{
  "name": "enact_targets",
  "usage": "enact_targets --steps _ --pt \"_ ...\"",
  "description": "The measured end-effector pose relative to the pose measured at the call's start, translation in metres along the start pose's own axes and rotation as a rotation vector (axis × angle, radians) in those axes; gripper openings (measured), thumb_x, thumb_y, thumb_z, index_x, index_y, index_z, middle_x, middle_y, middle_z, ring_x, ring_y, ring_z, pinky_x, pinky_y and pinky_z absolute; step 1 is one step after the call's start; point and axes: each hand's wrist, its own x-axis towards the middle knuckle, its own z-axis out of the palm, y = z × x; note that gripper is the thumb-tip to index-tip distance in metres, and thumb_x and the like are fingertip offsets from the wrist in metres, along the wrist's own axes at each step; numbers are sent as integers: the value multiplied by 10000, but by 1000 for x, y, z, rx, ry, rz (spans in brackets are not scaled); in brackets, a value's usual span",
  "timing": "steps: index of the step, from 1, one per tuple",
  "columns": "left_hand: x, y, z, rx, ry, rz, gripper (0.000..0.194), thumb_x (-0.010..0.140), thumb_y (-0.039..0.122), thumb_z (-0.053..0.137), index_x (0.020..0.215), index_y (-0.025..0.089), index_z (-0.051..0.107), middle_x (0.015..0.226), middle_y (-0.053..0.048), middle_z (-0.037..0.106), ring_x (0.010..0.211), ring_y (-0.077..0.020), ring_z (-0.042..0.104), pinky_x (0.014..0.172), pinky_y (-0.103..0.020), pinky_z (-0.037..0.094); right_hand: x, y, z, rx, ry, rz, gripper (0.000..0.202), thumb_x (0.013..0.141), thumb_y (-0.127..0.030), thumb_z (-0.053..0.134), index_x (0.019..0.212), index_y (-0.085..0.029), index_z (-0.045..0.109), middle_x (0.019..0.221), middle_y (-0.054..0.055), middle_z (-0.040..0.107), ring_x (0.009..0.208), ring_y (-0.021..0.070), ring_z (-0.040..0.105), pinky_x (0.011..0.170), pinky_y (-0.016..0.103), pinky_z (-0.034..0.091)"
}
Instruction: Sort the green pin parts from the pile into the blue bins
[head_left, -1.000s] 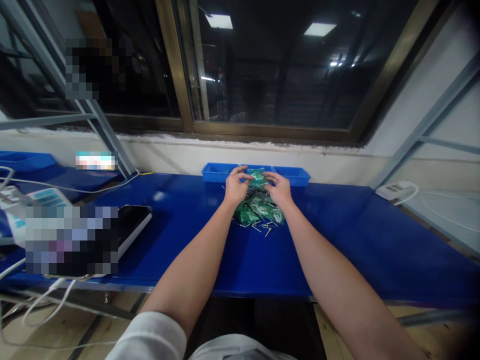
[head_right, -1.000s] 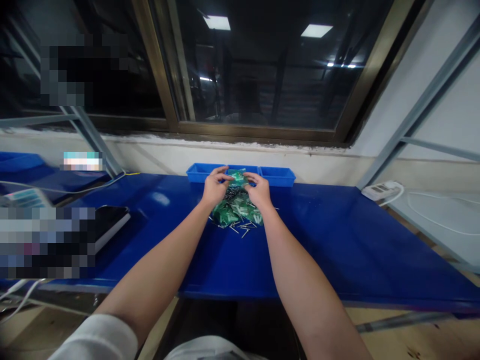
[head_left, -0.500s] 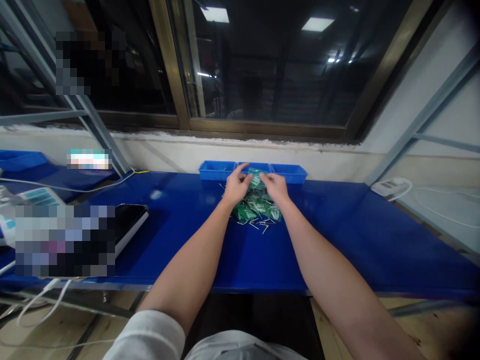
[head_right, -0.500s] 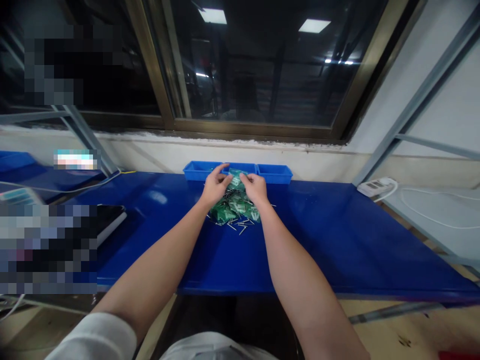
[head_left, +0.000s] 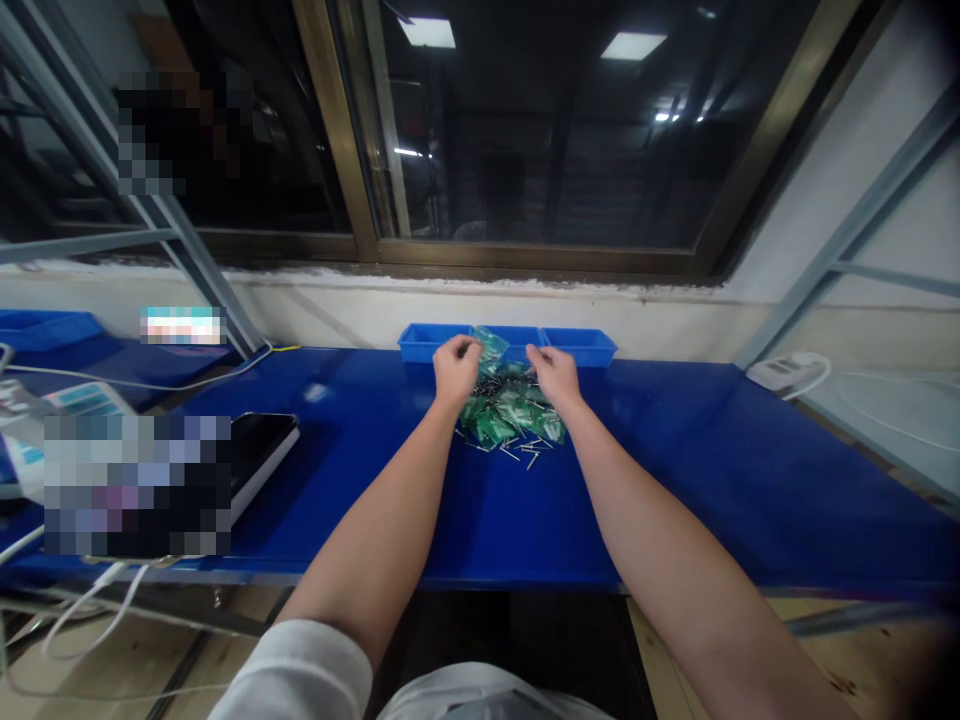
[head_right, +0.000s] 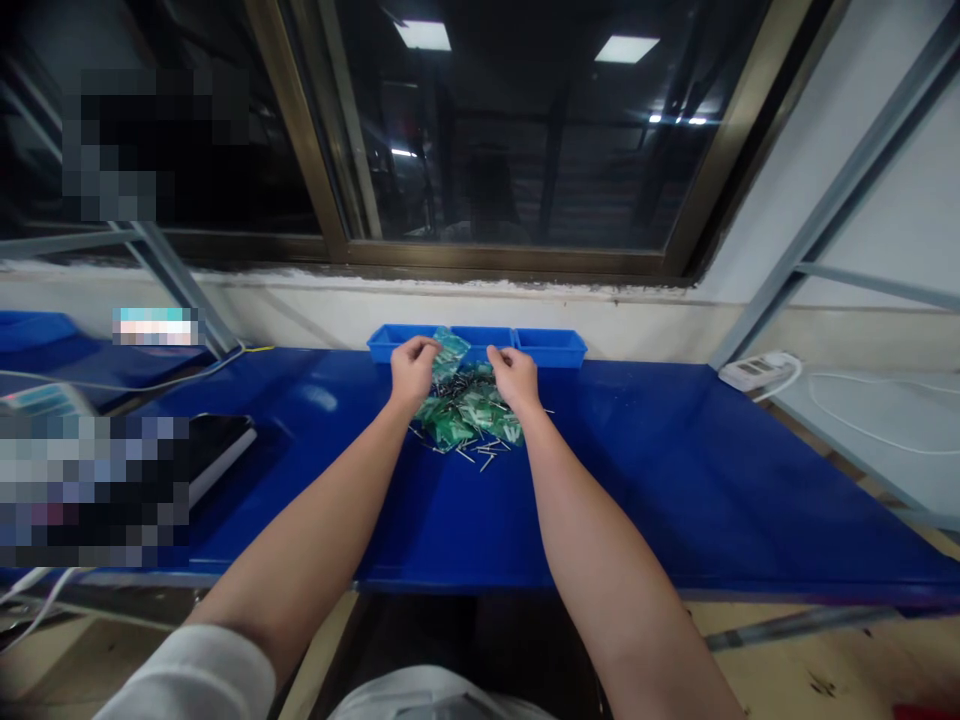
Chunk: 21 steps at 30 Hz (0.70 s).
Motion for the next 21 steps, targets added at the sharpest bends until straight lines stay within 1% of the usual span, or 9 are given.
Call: enact_targets --steps 2,4,6,8,10,12,14,17,21 --pt "8 -8 -5 -1 96 -82 175 707 272 515 672 150 635 635 8 603 654 -133 551 634 -235 444 -2 1 0 -59 -9 -19 421 748 -544 492 655 -157 626 575 28 606 588 166 546 583 266 377" --pt "17 -15 -9 -29 154 -163 189 708 283 520 715 145 650 697 -11 628 702 -147 571 632 -237 455 -3 2 0 -106 -20 -41 388 751 -517 501 670 -163 637 627 38 639 628 177 572 609 272 386" --pt "25 -21 -12 -91 172 -223 241 706 273 529 850 139 669 832 -44 656 771 -160 592 633 -237 467 -5 2 2 -128 -38 -55 361 751 -500 507 688 -172 645 670 42 660 660 183 589 633 276 397" --pt "31 -23 -12 -150 119 -267 385 686 249 558 1053 158 634 989 -70 648 844 -174 605 609 -228 474 -6 2 3 -136 -55 -65 350 755 -494 506 696 -179 647 685 42 668 673 184 597 645 279 404" --pt "32 -24 -12 -195 26 -297 566 658 216 584 1222 204 536 1118 -80 607 910 -188 608 580 -221 478 -6 2 5 -145 -75 -70 344 759 -490 504 700 -183 648 676 38 666 665 182 598 644 280 406" --pt "30 -25 -12 -200 -56 -311 677 647 191 582 1308 235 445 1137 -78 598 941 -193 609 580 -224 487 -6 2 5 -154 -94 -67 340 764 -484 501 705 -184 650 671 37 665 656 180 598 638 281 407" --pt "25 -28 -12 -164 -99 -316 712 651 180 567 1341 232 399 1063 -76 627 938 -189 613 616 -236 500 -6 2 5 -162 -110 -56 334 765 -478 505 712 -183 653 681 39 669 666 181 602 640 281 411" --pt "19 -31 -12 -83 -109 -299 709 654 177 562 1342 202 395 1010 -83 641 910 -181 616 691 -264 508 -6 3 4 -170 -132 -39 311 759 -461 525 743 -182 660 723 47 678 695 181 608 656 281 422" --pt "14 -27 -12 87 -84 -218 580 654 204 583 1229 156 522 1058 -100 624 874 -192 616 793 -314 492 -7 2 3 -262 -234 -101 338 727 -466 576 884 -183 672 862 69 684 817 199 598 734 298 428"
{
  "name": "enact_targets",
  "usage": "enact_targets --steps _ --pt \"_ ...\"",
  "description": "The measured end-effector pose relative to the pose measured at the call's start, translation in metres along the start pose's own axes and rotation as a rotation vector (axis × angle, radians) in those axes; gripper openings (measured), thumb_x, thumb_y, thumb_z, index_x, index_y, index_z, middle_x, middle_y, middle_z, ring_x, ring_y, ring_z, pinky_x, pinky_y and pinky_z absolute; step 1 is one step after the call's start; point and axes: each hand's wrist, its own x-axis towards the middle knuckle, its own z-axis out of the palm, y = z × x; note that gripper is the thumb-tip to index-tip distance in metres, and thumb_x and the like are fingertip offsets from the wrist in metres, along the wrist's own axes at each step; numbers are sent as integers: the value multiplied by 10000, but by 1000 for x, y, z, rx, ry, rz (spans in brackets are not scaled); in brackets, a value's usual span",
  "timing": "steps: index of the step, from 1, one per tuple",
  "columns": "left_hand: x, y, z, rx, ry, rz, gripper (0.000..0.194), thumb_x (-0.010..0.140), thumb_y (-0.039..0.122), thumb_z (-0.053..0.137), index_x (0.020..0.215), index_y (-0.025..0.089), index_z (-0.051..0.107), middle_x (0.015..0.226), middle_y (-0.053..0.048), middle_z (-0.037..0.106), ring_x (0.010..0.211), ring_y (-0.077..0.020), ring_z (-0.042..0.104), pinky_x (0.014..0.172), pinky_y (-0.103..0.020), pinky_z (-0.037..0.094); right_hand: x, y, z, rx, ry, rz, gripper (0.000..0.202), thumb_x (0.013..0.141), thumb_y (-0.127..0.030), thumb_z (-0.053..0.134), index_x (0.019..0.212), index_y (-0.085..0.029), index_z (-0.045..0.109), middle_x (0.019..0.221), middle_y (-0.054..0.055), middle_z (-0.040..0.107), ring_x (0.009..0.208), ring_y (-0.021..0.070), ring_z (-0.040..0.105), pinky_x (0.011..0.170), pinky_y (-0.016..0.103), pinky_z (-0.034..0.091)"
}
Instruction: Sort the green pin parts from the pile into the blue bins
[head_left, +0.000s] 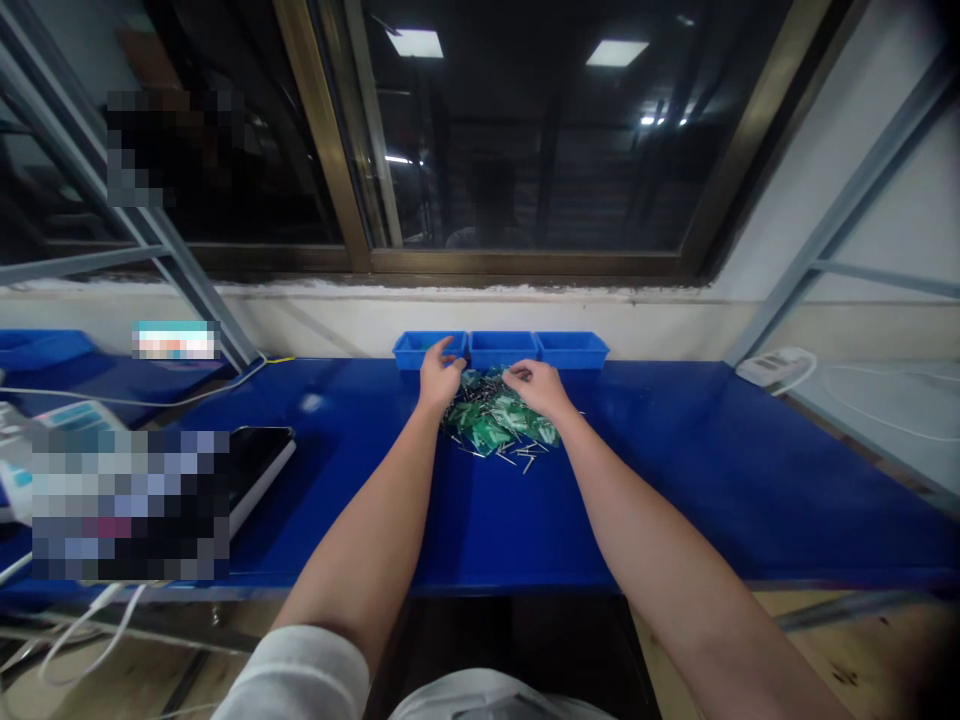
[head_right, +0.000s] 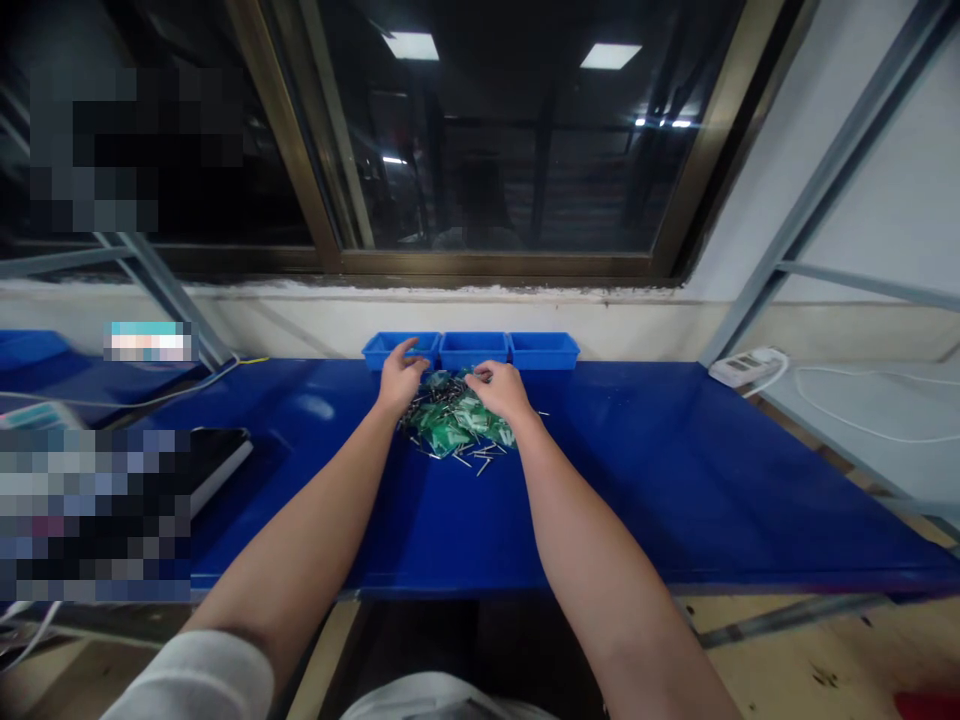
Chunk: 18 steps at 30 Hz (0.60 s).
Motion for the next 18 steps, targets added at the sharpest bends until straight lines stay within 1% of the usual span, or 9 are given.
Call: enact_targets --steps 3,5,8,10,12,15,18 --pt "-7 10 1 155 -24 97 416 671 228 579 1076 145 623 1053 -92 633 867 -202 614 851 -337 468 -2 -3 0 -161 -91 -95 484 683 -546 603 1018 -200 654 1027 91 653 998 255 534 827 340 400" --pt "-12 16 4 251 -100 191 331 695 239 563 1002 158 661 1029 -77 653 900 -212 610 888 -343 448 -4 -6 1 -262 -134 -126 514 670 -570 605 1036 -211 653 1052 99 640 1031 280 508 837 357 390" --pt "-19 20 10 367 -265 320 251 724 236 535 909 196 700 1000 -50 680 974 -223 599 931 -327 422 -5 -9 3 -340 -202 -153 383 697 -512 597 918 -214 690 920 90 670 946 264 550 790 329 396" --pt "-23 18 13 416 -354 363 245 735 223 517 886 216 711 998 -36 687 985 -221 601 931 -312 423 -5 -9 5 -341 -230 -168 294 721 -458 583 833 -213 699 840 77 680 873 239 580 749 300 398" --pt "-25 16 15 443 -412 379 265 740 207 499 894 224 715 992 -31 691 971 -220 610 909 -306 436 -5 -8 7 -315 -219 -177 239 739 -396 567 817 -212 698 823 66 685 824 216 594 717 279 397" --pt "-25 13 16 463 -449 382 291 742 194 485 917 229 716 972 -29 699 935 -223 624 886 -308 447 -5 -6 8 -280 -168 -194 224 742 -323 557 882 -214 693 867 59 681 826 201 588 726 269 395" --pt "-25 12 16 459 -432 367 294 737 196 497 930 236 715 961 -23 703 926 -222 627 891 -308 444 -6 -7 9 -345 -91 -169 272 733 -354 569 928 -205 687 910 85 658 888 224 556 792 297 385"
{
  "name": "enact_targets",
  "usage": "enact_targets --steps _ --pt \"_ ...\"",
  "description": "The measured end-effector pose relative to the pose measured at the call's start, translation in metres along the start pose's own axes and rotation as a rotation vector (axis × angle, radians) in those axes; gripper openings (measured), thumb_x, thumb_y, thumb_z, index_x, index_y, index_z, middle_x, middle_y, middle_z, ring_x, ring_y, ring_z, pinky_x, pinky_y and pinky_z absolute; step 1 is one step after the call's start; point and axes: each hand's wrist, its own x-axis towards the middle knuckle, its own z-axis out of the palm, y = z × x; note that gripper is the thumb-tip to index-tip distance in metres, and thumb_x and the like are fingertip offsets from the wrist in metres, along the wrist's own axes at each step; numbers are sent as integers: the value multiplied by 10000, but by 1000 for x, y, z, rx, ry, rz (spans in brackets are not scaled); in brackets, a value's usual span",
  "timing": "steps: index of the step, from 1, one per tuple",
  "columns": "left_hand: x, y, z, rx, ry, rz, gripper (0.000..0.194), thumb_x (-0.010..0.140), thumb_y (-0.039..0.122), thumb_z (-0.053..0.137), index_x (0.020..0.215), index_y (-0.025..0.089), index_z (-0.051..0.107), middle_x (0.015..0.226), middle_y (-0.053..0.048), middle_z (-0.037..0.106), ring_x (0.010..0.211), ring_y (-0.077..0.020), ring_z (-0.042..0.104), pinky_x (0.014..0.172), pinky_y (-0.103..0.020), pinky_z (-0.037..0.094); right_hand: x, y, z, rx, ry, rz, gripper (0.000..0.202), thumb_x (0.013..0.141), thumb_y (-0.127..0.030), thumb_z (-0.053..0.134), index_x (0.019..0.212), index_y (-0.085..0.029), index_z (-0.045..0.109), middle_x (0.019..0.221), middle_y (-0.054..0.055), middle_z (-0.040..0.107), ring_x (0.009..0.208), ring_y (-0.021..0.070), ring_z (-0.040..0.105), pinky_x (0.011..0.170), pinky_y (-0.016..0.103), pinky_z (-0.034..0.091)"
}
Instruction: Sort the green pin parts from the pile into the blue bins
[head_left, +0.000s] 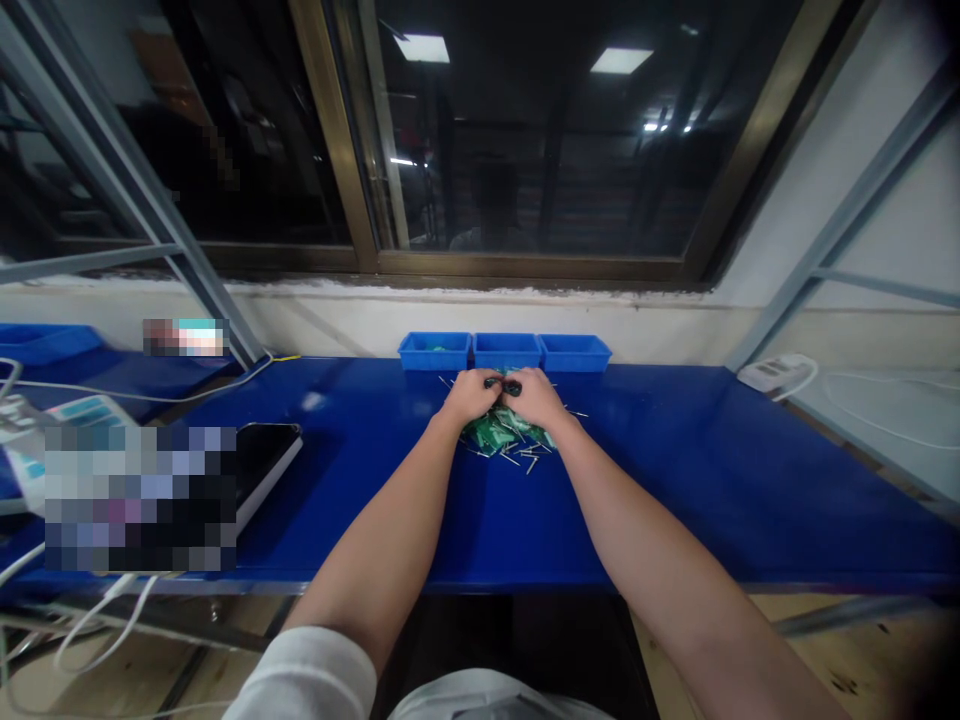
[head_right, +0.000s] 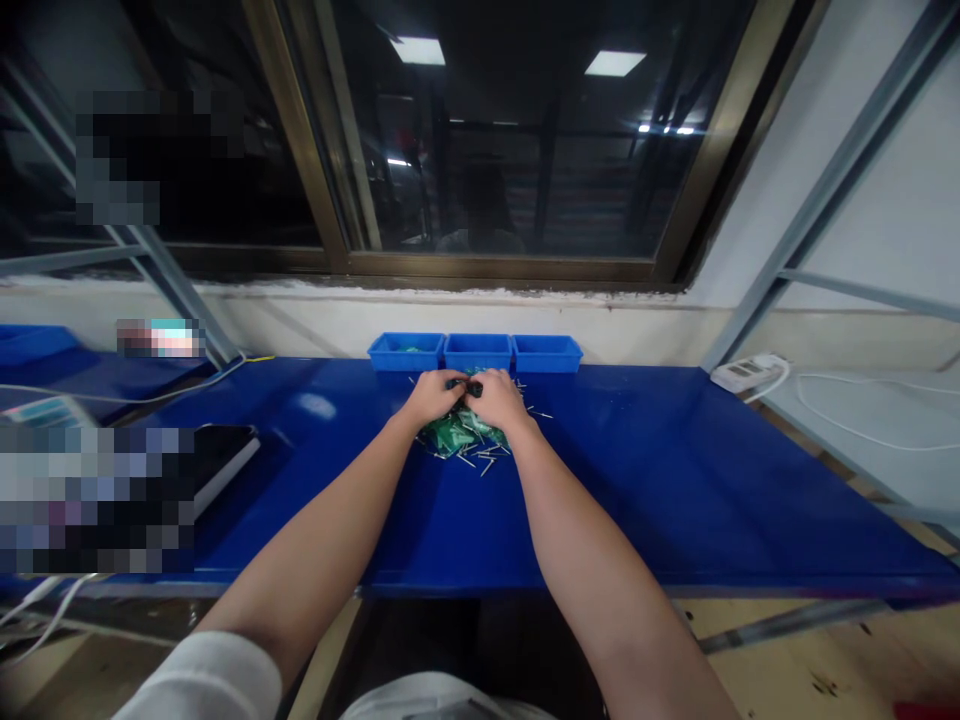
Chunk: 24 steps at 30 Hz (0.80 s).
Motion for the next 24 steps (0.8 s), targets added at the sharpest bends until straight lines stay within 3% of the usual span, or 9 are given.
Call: enact_targets --steps 4,10,18,24 --pt "0 0 0 -20 -8 0 304 722 176 496 918 237 720 959 -15 703 934 -216 627 896 -304 447 0 -1 0 -69 -43 52 317 733 -441 569 889 -199 701 915 113 646 913 258 539 819 332 377" --pt "0 -1 -1 -38 -20 -16 326 711 146 477 906 232 723 964 -16 703 952 -221 625 901 -312 447 3 1 3 24 -73 39 250 727 -395 596 825 -197 711 864 92 669 884 246 569 829 329 380" --pt "3 -3 -9 -219 88 -142 250 700 200 539 875 208 718 913 -31 710 889 -217 632 900 -331 446 6 6 3 278 51 69 113 698 -283 628 749 -210 698 827 38 673 803 191 585 761 303 419" --pt "4 -2 -9 -352 69 -159 240 694 253 571 879 188 709 912 -44 706 894 -222 625 881 -340 446 8 9 2 488 143 123 133 651 -315 651 713 -204 690 824 31 659 783 174 570 755 298 422"
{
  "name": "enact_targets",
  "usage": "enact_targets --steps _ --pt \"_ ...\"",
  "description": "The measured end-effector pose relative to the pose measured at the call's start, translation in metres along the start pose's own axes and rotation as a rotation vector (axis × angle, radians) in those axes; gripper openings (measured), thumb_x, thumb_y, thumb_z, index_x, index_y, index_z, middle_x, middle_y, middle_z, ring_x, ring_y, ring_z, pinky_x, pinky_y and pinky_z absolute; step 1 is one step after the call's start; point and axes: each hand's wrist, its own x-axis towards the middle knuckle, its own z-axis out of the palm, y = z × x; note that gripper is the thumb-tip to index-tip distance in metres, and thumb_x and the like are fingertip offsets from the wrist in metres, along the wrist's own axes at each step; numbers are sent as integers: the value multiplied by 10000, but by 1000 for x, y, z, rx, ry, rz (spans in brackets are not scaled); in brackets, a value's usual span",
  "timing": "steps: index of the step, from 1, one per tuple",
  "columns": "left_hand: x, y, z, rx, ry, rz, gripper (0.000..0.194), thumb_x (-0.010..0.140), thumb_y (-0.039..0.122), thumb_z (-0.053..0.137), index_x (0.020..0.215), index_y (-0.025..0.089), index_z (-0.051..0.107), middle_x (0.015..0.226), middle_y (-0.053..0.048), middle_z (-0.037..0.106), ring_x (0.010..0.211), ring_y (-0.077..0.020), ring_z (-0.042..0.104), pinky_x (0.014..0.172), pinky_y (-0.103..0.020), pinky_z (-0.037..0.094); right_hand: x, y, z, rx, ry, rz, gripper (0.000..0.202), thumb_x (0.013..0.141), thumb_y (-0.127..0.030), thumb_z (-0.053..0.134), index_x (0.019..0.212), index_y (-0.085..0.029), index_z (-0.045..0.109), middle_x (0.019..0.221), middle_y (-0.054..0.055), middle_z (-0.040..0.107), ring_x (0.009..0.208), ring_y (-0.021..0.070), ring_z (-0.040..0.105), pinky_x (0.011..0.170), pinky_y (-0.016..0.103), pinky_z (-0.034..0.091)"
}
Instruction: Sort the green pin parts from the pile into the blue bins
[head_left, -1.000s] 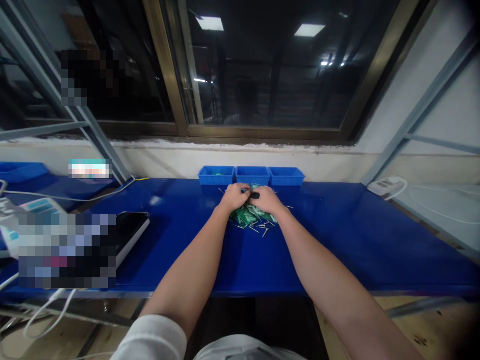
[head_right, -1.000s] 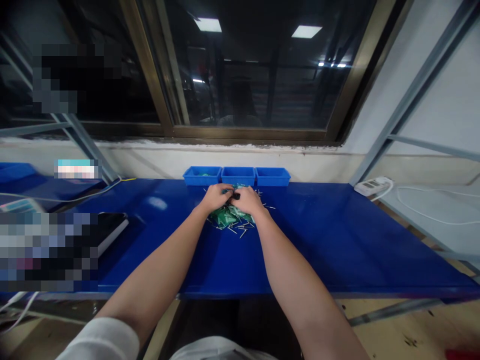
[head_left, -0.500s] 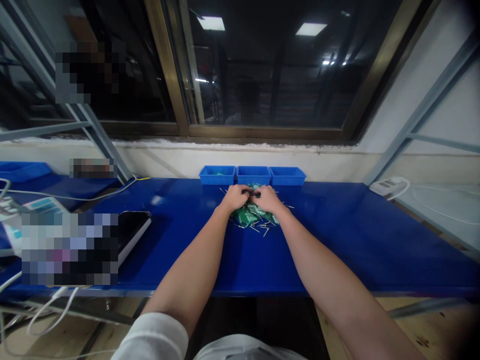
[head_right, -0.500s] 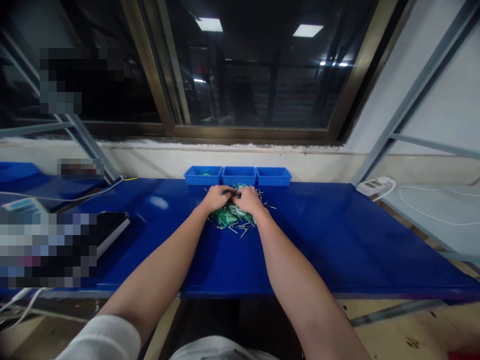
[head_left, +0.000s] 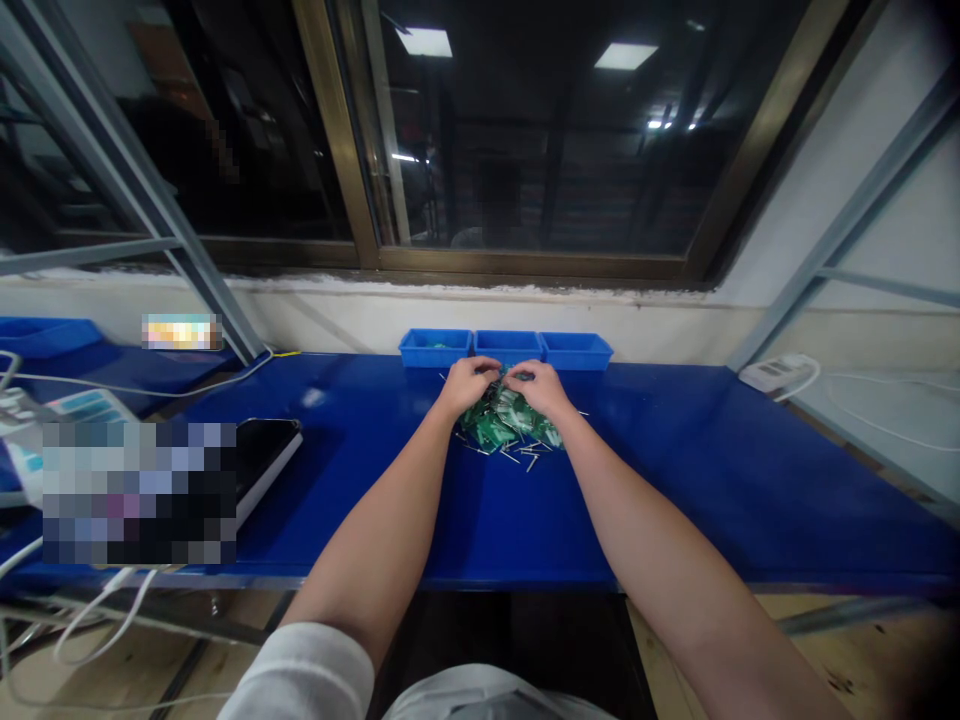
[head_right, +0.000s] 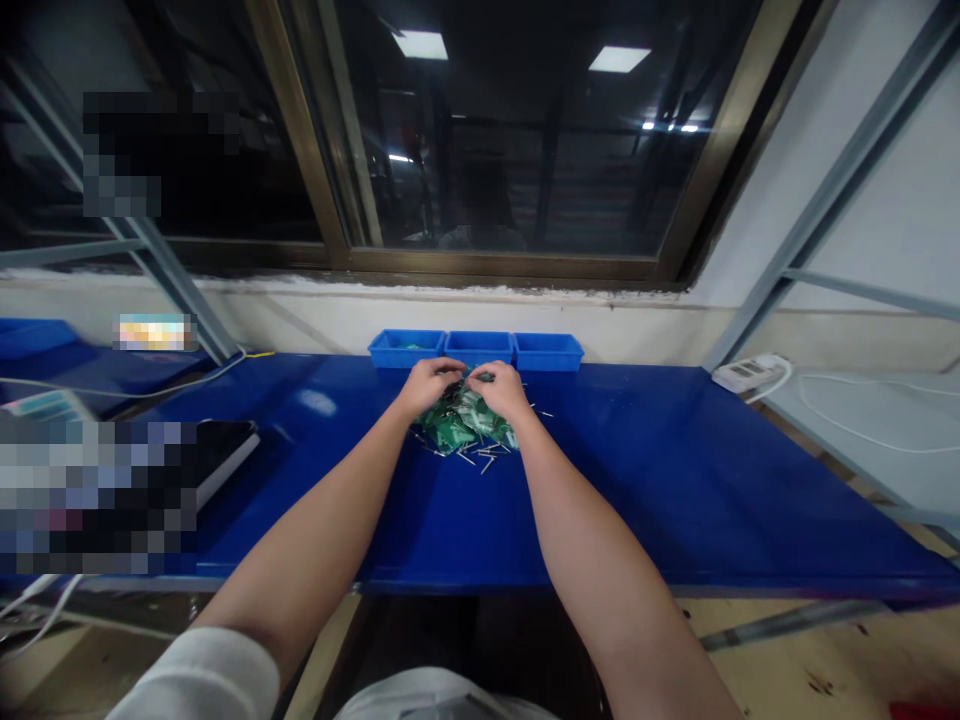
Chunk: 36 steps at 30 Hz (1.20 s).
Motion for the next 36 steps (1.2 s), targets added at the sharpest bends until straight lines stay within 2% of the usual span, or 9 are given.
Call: enact_targets --steps 6,10,15,19,22,26,28,32,36 --pt "-4 9 -2 -142 -111 29 284 687 348 619 878 153 697 891 -55 698 842 -207 617 804 -315 459 3 -1 -1 363 39 70 275 605 -412 667 726 -166 655 699 19 642 666 152 559 663 284 439" --pt "-5 12 0 -200 -147 28 309 636 351 675 846 124 685 802 -50 689 718 -174 604 709 -293 468 5 0 1 466 81 127 325 611 -448 650 759 -161 615 670 10 624 611 131 548 579 256 433" --pt "-1 7 3 -280 -98 -11 345 586 327 716 852 112 676 780 -56 683 672 -157 595 685 -292 470 5 0 2 481 83 130 344 616 -443 658 806 -161 606 665 14 626 584 130 551 558 261 444" --pt "3 2 4 -363 26 14 351 575 313 722 863 120 670 819 -59 685 737 -171 606 748 -314 476 5 -1 0 394 41 18 332 573 -349 718 837 -160 647 798 51 676 719 171 602 701 314 472" --pt "5 1 4 -354 58 34 259 578 272 711 792 131 678 824 -58 682 777 -186 612 793 -347 473 5 0 0 316 64 -19 230 606 -303 693 791 -167 680 789 45 685 728 182 609 738 335 468" --pt "4 3 2 -254 102 131 68 594 173 662 656 155 685 1029 -78 645 971 -210 585 935 -385 412 6 -1 -1 313 139 -89 108 613 -226 665 705 -177 692 871 56 685 810 193 620 745 321 471" --pt "4 4 2 -206 126 145 82 600 127 630 638 166 692 1116 -75 610 1058 -218 549 987 -395 374 5 -4 -2 297 147 -113 84 612 -181 648 682 -180 694 930 61 683 862 197 620 761 318 469" --pt "3 6 0 -176 124 148 133 607 96 595 634 172 701 1167 -68 583 1128 -233 505 1022 -408 342 2 -9 -5 264 123 -91 100 615 -145 633 684 -182 696 1027 64 672 945 206 610 802 324 463" --pt "3 7 0 -195 122 149 92 612 127 618 631 168 697 1167 -64 584 1119 -233 509 1009 -392 358 1 -9 -5 285 102 -54 79 613 -185 658 684 -173 689 1048 73 669 968 221 607 808 328 466"
